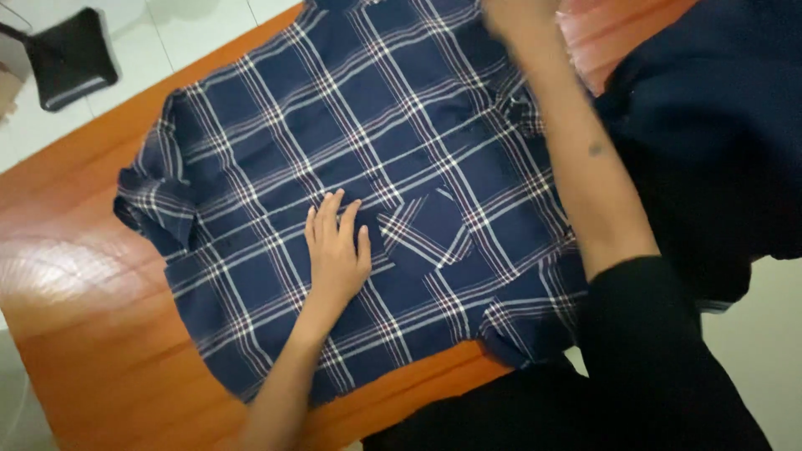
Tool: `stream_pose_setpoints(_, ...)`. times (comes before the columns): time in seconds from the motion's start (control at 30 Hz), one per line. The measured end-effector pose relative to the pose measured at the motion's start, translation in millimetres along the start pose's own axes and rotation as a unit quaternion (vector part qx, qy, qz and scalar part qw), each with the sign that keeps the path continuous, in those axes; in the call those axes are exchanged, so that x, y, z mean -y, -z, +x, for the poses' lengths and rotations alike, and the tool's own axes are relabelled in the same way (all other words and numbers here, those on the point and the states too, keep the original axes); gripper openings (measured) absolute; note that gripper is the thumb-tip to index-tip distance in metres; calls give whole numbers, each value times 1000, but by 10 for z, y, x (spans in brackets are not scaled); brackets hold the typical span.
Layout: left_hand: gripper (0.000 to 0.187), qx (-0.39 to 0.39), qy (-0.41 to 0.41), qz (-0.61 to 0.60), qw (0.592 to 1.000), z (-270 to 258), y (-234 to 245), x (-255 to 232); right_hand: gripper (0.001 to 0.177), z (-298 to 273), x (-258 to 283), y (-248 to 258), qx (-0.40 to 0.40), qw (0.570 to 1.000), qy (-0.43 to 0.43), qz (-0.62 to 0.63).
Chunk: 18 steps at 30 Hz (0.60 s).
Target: Smoothing a plaid shirt on a wooden table.
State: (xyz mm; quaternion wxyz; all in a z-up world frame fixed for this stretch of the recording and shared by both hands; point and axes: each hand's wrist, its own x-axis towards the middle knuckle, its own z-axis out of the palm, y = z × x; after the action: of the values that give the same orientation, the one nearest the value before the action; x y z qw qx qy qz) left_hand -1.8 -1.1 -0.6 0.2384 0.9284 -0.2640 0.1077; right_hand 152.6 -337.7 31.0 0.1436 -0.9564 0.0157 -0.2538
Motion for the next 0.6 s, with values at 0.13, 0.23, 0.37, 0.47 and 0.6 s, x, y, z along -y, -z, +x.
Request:
stream_pose_setpoints(0.13, 41, 40, 10, -10, 999, 28, 82, -46, 47, -444, 855, 300, 179, 983, 44, 3)
stream_pose_setpoints(0.23, 38, 33, 4, -3, 999, -3, 17, 13, 68, -1241, 1057, 218, 282, 947, 150, 32)
stream_pose_setpoints(0.37, 36, 1, -22, 39, 999, -42, -72, 73, 69, -1507, 961, 66, 239, 948, 194, 81)
stream_pose_setpoints(0.47, 35, 4, -14, 25, 1000, -48, -73, 56, 67, -1506, 1004, 91, 230, 952, 192, 65)
stream_pose_setpoints(0.6, 36, 6, -12, 25, 1000, -36, -70, 64, 66, -1488, 986, 76, 243, 948, 187, 79)
